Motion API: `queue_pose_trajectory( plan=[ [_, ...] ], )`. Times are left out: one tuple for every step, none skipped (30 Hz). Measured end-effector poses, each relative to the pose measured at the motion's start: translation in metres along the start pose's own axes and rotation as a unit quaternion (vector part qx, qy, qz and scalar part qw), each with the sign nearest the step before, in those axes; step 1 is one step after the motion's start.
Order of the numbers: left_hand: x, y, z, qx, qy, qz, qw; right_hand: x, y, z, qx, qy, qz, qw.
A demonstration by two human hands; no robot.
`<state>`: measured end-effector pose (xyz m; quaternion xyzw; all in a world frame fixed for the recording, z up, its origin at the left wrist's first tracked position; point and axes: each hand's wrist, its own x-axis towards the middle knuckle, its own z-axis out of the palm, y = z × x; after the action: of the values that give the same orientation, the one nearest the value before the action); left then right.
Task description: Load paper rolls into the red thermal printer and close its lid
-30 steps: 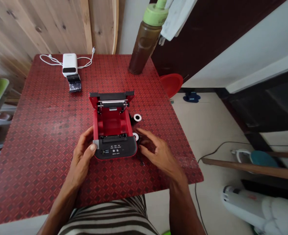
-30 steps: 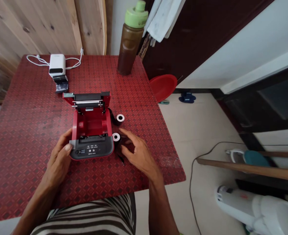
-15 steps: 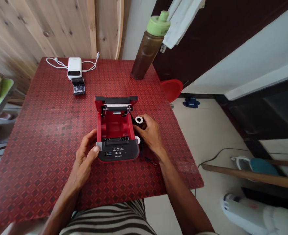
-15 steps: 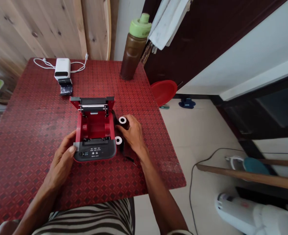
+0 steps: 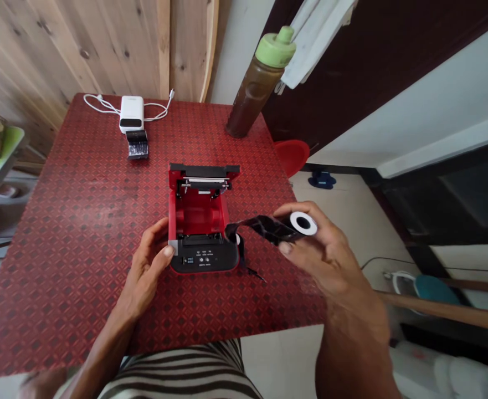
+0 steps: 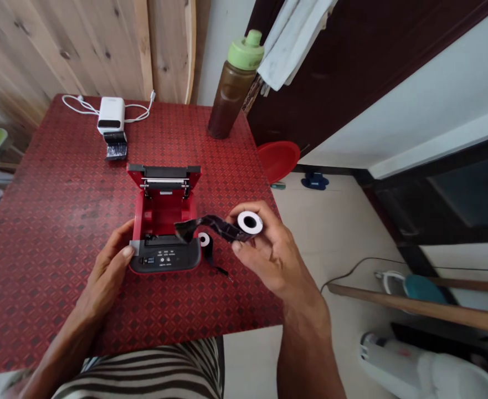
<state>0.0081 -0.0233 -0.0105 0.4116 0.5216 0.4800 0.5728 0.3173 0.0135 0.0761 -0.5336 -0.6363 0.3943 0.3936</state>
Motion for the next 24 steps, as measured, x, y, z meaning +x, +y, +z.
queue_pose_trajectory(
  plan=[
    [0.0, 0.0, 0.0, 0.004, 0.002, 0.001, 1.0, -0.001, -0.005, 0.001, 0.018, -0.03, -0.001, 0.999],
    [0.0, 0.001, 0.0, 0.008, 0.001, 0.0, 1.0, -0.001, -0.009, 0.002, 0.029, -0.058, 0.001, 0.998],
    [0.0, 0.001, 0.0, 0.011, -0.001, -0.001, 1.0, 0.0, -0.011, 0.005, 0.036, -0.085, 0.001, 0.996],
    [0.0, 0.002, -0.001, 0.014, -0.003, -0.002, 1.0, 0.002, -0.013, 0.008, 0.043, -0.11, -0.001, 0.993],
    [-0.001, 0.002, -0.001, 0.016, -0.005, -0.004, 1.0, 0.005, -0.015, 0.012, 0.051, -0.135, -0.008, 0.99],
    [-0.001, 0.003, -0.001, 0.017, -0.007, -0.006, 1.0, 0.009, -0.017, 0.016, 0.059, -0.161, -0.017, 0.985],
    [-0.001, 0.004, -0.001, 0.016, -0.009, -0.009, 1.0, 0.013, -0.019, 0.019, 0.065, -0.186, -0.029, 0.98],
    [-0.001, 0.004, -0.001, 0.013, -0.01, -0.012, 1.0, 0.017, -0.022, 0.023, 0.066, -0.208, -0.041, 0.975],
    [-0.001, 0.005, -0.001, 0.01, -0.012, -0.013, 1.0, 0.021, -0.025, 0.026, 0.059, -0.227, -0.05, 0.971],
    [-0.001, 0.006, -0.001, 0.007, -0.015, -0.013, 1.0, 0.025, -0.028, 0.029, 0.044, -0.236, -0.056, 0.969],
    [-0.001, 0.006, 0.0, 0.006, -0.017, -0.013, 1.0, 0.028, -0.032, 0.032, 0.018, -0.238, -0.061, 0.969],
    [-0.001, 0.007, 0.0, 0.006, -0.018, -0.013, 1.0, 0.031, -0.034, 0.035, -0.017, -0.233, -0.064, 0.97],
    [-0.001, 0.007, 0.0, 0.006, -0.019, -0.013, 1.0, 0.033, -0.036, 0.038, -0.055, -0.223, -0.067, 0.971],
    [-0.001, 0.008, 0.0, 0.006, -0.02, -0.013, 1.0, 0.035, -0.038, 0.041, -0.094, -0.211, -0.07, 0.97],
    [0.0, 0.008, 0.0, 0.005, -0.02, -0.013, 1.0, 0.037, -0.038, 0.045, -0.13, -0.197, -0.076, 0.969],
    [0.0, 0.008, 0.0, 0.004, -0.02, -0.012, 1.0, 0.038, -0.038, 0.049, -0.164, -0.184, -0.083, 0.966],
    [0.0, 0.008, 0.0, 0.002, -0.021, -0.011, 1.0, 0.04, -0.037, 0.054, -0.196, -0.174, -0.091, 0.961],
    [0.0, 0.008, 0.0, 0.001, -0.022, -0.009, 1.0, 0.041, -0.036, 0.058, -0.228, -0.166, -0.099, 0.954],
    [0.0, 0.007, 0.0, -0.001, -0.024, -0.005, 1.0, 0.043, -0.035, 0.063, -0.26, -0.164, -0.108, 0.945],
    [0.0, 0.007, 0.0, -0.002, -0.025, -0.002, 1.0, 0.045, -0.034, 0.068, -0.29, -0.165, -0.117, 0.936],
    [0.0, 0.006, 0.0, -0.004, -0.025, 0.002, 1.0, 0.047, -0.033, 0.073, -0.316, -0.17, -0.125, 0.925],
    [0.0, 0.005, 0.0, -0.007, -0.024, 0.006, 1.0, 0.048, -0.033, 0.077, -0.338, -0.177, -0.132, 0.915],
    [0.0, 0.005, 0.0, -0.011, -0.021, 0.009, 1.0, 0.05, -0.033, 0.082, -0.357, -0.186, -0.136, 0.905],
    [0.0, 0.004, 0.0, -0.013, -0.018, 0.009, 1.0, 0.052, -0.033, 0.086, -0.374, -0.192, -0.139, 0.897]
  ],
)
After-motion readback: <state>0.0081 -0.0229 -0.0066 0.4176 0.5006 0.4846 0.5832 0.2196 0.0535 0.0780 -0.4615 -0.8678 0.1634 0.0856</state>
